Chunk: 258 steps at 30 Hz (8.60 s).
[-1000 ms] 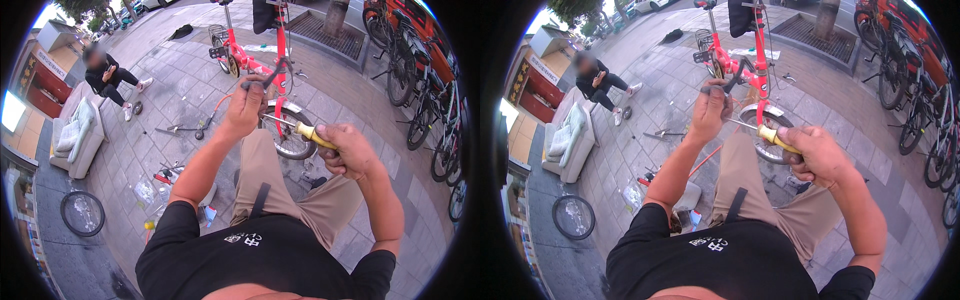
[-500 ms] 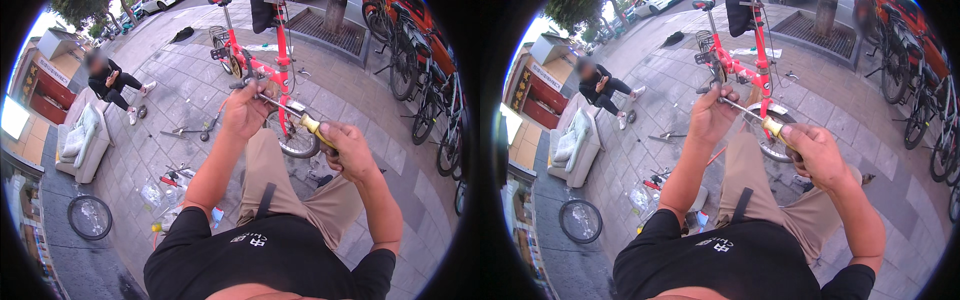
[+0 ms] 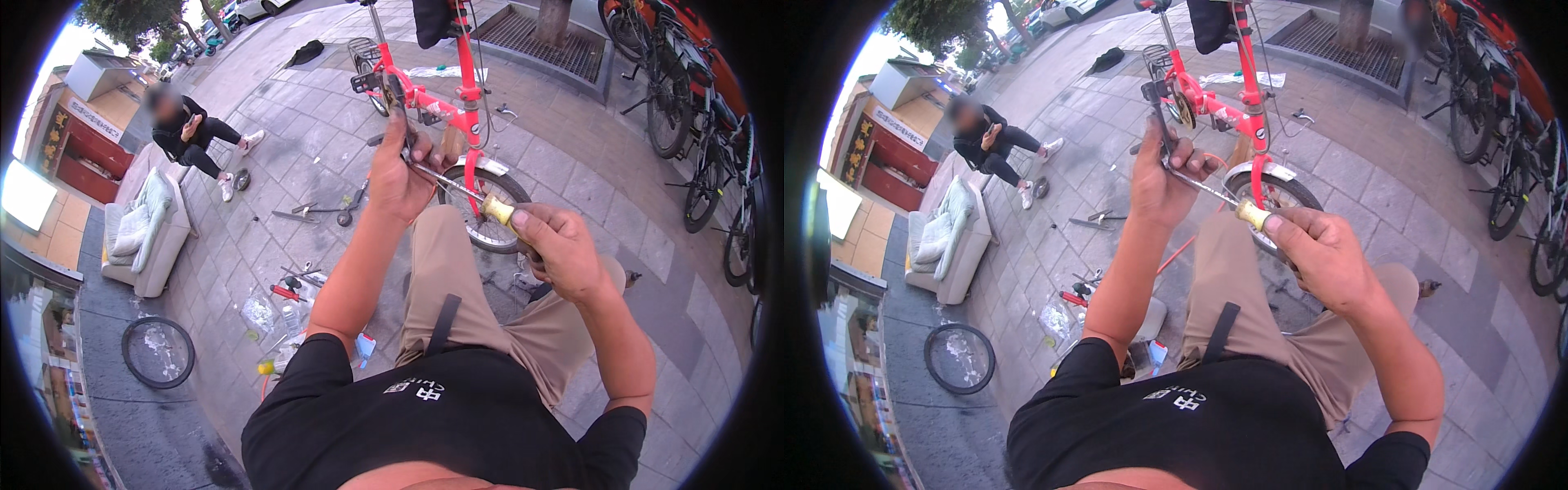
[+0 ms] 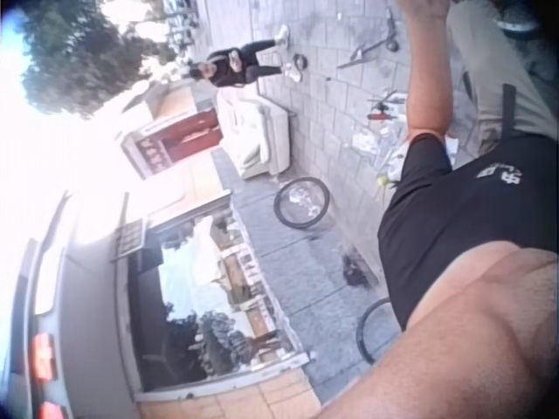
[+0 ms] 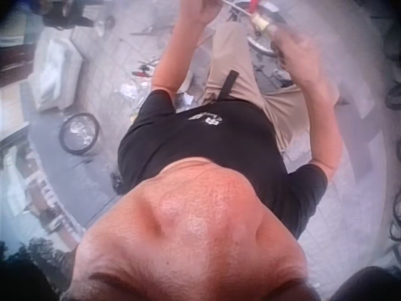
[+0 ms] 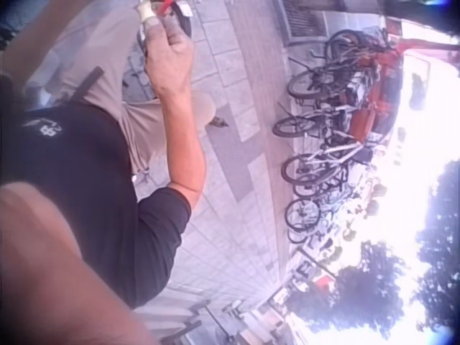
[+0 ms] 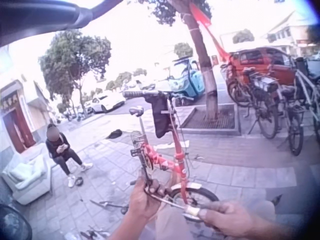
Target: The person is repairing a red bicycle on a sidewalk. They use a screwdriver and pliers to adjust the front wheel and brake components, repeatedly tightening and checking the parts.
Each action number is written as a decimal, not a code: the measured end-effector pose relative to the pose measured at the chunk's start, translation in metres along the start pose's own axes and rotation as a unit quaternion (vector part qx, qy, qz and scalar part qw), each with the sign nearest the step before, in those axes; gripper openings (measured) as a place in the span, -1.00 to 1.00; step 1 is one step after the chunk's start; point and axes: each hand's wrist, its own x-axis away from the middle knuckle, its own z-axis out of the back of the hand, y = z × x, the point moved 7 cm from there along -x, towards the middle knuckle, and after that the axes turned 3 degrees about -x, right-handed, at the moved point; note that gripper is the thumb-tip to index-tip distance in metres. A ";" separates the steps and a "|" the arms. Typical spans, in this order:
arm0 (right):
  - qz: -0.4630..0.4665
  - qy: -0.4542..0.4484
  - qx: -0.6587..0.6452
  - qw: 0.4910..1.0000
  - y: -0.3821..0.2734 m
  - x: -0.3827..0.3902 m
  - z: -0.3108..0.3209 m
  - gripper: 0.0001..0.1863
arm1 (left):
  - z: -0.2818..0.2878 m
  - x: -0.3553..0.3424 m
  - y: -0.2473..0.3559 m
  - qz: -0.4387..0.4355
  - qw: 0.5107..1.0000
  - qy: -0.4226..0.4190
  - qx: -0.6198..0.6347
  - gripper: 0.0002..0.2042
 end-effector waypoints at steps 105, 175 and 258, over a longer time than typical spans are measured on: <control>0.215 -0.025 0.452 0.865 -0.019 0.039 0.027 -0.68 | -0.037 0.031 -0.052 -0.124 0.960 -0.154 -0.200 -0.72; -0.080 -0.081 -0.032 0.993 -0.005 0.066 0.042 -0.56 | -0.064 0.064 -0.045 -0.264 0.922 -0.214 -0.187 -0.75; -0.170 -0.145 -0.017 0.975 -0.012 0.091 0.035 -0.54 | -0.109 0.066 -0.033 -0.262 0.912 -0.279 -0.149 -0.77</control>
